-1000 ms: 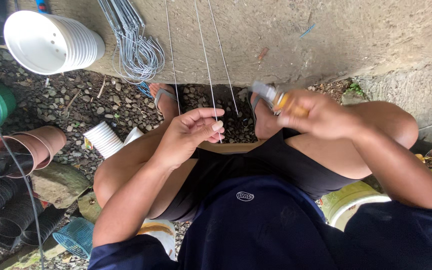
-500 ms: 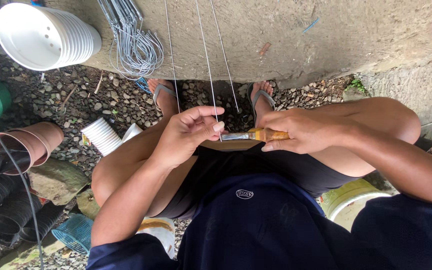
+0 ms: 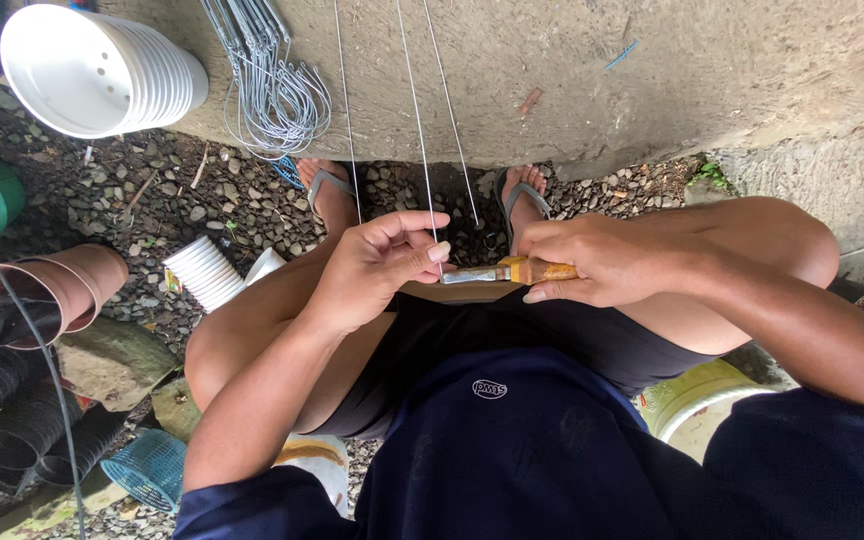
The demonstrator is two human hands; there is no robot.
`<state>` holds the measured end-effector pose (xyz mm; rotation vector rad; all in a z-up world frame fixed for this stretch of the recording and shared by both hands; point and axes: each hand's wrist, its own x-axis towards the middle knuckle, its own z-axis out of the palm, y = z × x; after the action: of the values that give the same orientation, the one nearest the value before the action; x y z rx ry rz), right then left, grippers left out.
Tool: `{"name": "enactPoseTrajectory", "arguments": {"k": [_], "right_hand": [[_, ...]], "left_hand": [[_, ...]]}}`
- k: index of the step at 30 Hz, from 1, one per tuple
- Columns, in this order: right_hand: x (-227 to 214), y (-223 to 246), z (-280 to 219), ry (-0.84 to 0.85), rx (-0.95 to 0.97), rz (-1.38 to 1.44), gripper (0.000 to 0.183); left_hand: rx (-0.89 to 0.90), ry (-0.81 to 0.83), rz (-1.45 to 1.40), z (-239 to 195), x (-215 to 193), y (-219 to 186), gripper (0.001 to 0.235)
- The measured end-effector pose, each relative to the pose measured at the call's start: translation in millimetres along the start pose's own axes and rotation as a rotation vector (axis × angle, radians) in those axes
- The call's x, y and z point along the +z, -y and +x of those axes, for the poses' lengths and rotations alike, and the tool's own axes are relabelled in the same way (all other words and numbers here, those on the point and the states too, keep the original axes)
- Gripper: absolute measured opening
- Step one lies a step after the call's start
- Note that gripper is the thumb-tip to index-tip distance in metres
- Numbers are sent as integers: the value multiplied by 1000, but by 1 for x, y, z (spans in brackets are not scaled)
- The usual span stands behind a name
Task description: The person sits on a small stool and uses pliers to cut and bend metal wires. They insert the wires through holes in a white plastic cup and bend the ends to secure them, creating a wire structure attached to the cup.
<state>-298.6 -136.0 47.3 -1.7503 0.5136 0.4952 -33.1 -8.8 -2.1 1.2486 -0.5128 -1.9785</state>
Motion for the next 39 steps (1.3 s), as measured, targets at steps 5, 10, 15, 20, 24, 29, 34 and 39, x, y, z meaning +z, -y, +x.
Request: {"name": "enactPoseTrajectory", "arguments": {"k": [5,10,15,20,24,29,34,39], "right_hand": [[3,-3,-1,-28,-38,-20,34],[4,-7,-2,-52,-88,11,34],[6,-9,-1,-33,-78,8,34],[7,-8,-1,-23,-44,5,32],[8,-7,0,-16,-31,-33,31],[8,-5,1,-77,43,54,40],[7,-2,2,14,174,-40,39],[12,-1,5,-49,79,-60,36]], "left_hand": [[-3,-2,0,1,0,2,41],[8,5,-16,2,-1,4,41],[3,0,-2,3,-2,5,41],[7,0,-5,2,-2,5,40],[12,-7,13,2,-1,5,40],[24,-12,12,4,-2,8,39],[22,-26,-5,9,-1,14,33],[64,-31,28,10,-2,18,30]]}}
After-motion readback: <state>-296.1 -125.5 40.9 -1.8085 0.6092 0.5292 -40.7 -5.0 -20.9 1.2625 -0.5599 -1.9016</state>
